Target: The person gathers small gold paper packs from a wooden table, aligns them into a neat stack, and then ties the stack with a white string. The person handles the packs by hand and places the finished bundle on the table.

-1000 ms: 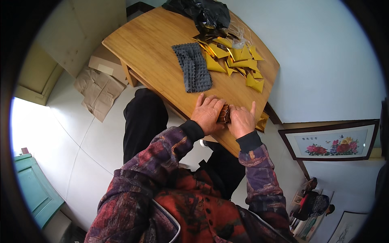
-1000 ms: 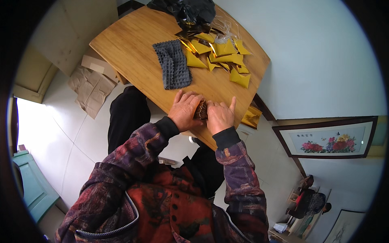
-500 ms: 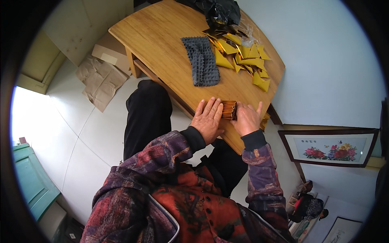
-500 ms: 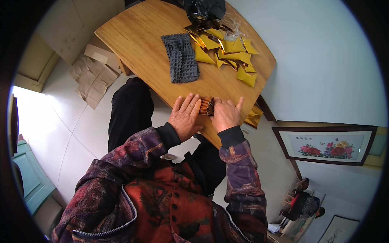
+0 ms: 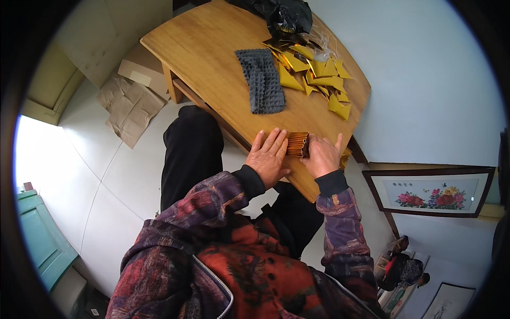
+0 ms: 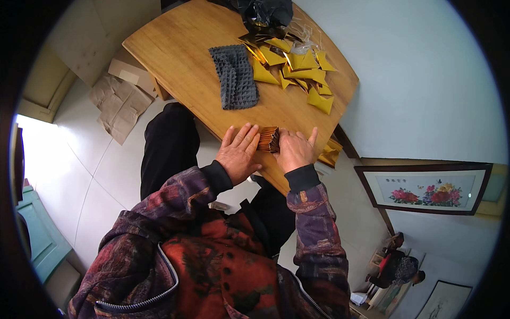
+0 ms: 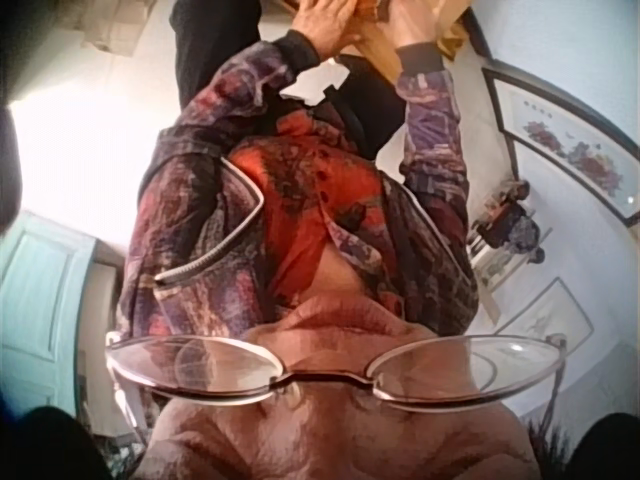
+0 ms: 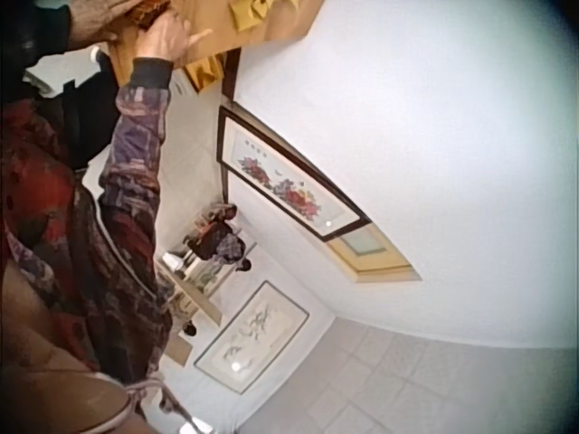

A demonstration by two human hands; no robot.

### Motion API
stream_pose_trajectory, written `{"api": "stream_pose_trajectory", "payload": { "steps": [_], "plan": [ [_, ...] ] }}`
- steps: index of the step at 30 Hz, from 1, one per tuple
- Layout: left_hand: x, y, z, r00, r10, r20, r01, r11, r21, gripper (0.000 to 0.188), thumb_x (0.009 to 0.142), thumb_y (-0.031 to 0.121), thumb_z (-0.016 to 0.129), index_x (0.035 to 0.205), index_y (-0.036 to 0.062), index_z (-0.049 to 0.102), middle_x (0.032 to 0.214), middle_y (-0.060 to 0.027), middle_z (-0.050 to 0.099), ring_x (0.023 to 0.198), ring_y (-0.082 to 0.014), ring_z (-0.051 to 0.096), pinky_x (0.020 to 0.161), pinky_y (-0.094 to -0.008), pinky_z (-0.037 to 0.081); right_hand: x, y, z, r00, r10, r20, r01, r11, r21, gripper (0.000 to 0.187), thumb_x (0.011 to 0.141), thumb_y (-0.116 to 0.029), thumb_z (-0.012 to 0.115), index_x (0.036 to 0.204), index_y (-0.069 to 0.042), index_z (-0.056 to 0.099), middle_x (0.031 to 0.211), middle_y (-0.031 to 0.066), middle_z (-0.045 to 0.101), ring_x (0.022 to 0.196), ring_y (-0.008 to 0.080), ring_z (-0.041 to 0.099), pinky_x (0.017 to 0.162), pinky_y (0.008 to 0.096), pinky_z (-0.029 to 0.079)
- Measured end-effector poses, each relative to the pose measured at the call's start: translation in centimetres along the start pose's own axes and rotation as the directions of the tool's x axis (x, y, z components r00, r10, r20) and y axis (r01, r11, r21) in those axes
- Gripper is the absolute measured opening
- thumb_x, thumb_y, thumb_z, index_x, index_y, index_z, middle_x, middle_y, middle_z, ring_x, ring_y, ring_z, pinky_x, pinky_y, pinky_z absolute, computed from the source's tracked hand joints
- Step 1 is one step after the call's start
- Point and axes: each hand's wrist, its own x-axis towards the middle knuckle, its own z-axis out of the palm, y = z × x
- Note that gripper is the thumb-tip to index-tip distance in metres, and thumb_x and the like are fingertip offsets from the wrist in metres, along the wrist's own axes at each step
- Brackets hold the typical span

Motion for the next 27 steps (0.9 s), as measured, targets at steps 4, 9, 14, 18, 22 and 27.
{"api": "stream_pose_trajectory", "payload": {
  "steps": [4, 9, 14, 18, 22, 27],
  "plan": [
    [0.5, -0.2, -0.6, 0.996, -0.042, -0.074, 0.037, 0.997, -0.066, 0.082, 0.078, 0.04, 0.069, 0.14, -0.0015, 0.034, 0.152, -0.0148, 0.026, 0.143, -0.0289, 0.019, 0.115, -0.0492, 0.011, -0.2, 0.5, 0.0, 0.999, 0.03, 0.016, -0.03, 1.0, 0.008, 0.047, 0.067, -0.021, 0.079, 0.108, -0.009, 0.06, 0.098, 0.0055, 0.067, 0.1, 0.024, 0.06, 0.109, 0.0604, 0.017],
    [0.8, -0.6, -0.6, 0.998, -0.034, -0.059, 0.03, 0.998, -0.061, 0.079, 0.076, 0.035, 0.071, 0.139, -0.0002, 0.037, 0.15, -0.0141, 0.029, 0.142, -0.0298, 0.022, 0.114, -0.0491, 0.014, -0.3, 0.4, 1.2, 0.997, -0.019, -0.073, 0.019, 1.0, -0.007, 0.051, 0.064, -0.021, 0.08, 0.109, -0.006, 0.06, 0.093, 0.0074, 0.067, 0.095, 0.0256, 0.061, 0.109, 0.0588, 0.019],
    [0.7, -1.2, -1.8, 0.986, -0.021, -0.166, -0.009, 0.984, -0.18, 0.079, 0.077, 0.034, 0.072, 0.139, 0.0007, 0.036, 0.148, -0.0164, 0.032, 0.14, -0.0339, 0.023, 0.113, -0.0474, 0.019, -0.9, 2.2, 0.0, 0.995, 0.046, -0.09, 0.0, 0.889, 0.457, 0.036, 0.068, -0.02, 0.078, 0.099, -0.004, 0.066, 0.093, 0.0074, 0.07, 0.092, 0.0285, 0.063, 0.105, 0.0543, 0.03],
    [1.6, -0.6, -3.7, 0.981, 0.088, -0.171, -0.161, 0.861, -0.482, 0.086, 0.078, 0.038, 0.073, 0.143, 0.0011, 0.03, 0.149, -0.0205, 0.028, 0.14, -0.0381, 0.021, 0.112, -0.0456, 0.022, -3.0, 3.1, -0.7, 0.994, -0.032, -0.101, 0.105, 0.226, 0.968, 0.036, 0.076, -0.011, 0.078, 0.107, 0.0, 0.064, 0.102, 0.0045, 0.067, 0.095, 0.0153, 0.061, 0.085, 0.0309, 0.049],
    [2.9, 1.7, -4.6, 0.972, 0.164, -0.167, -0.233, 0.604, -0.762, 0.087, 0.077, 0.022, 0.073, 0.145, 0.0034, 0.022, 0.151, -0.0189, 0.023, 0.143, -0.0339, 0.016, 0.114, -0.0409, 0.017, -3.4, 1.9, 2.0, 0.978, -0.025, -0.205, 0.207, 0.125, 0.97, 0.049, 0.079, -0.023, 0.076, 0.119, -0.005, 0.056, 0.117, 0.007, 0.06, 0.108, 0.0211, 0.056, 0.092, 0.0346, 0.045],
    [4.1, 3.3, -4.1, 0.985, 0.044, -0.168, -0.157, 0.648, -0.746, 0.078, 0.069, -0.002, 0.058, 0.14, 0.0048, 0.026, 0.144, -0.0172, 0.028, 0.141, -0.0327, 0.019, 0.113, -0.0386, 0.017, -1.2, 1.4, 5.3, 0.889, -0.153, -0.432, 0.386, 0.757, 0.527, 0.051, 0.085, -0.026, 0.064, 0.13, -0.008, 0.047, 0.127, 0.0094, 0.052, 0.12, 0.0269, 0.047, 0.101, 0.0392, 0.037]
  ]
}}
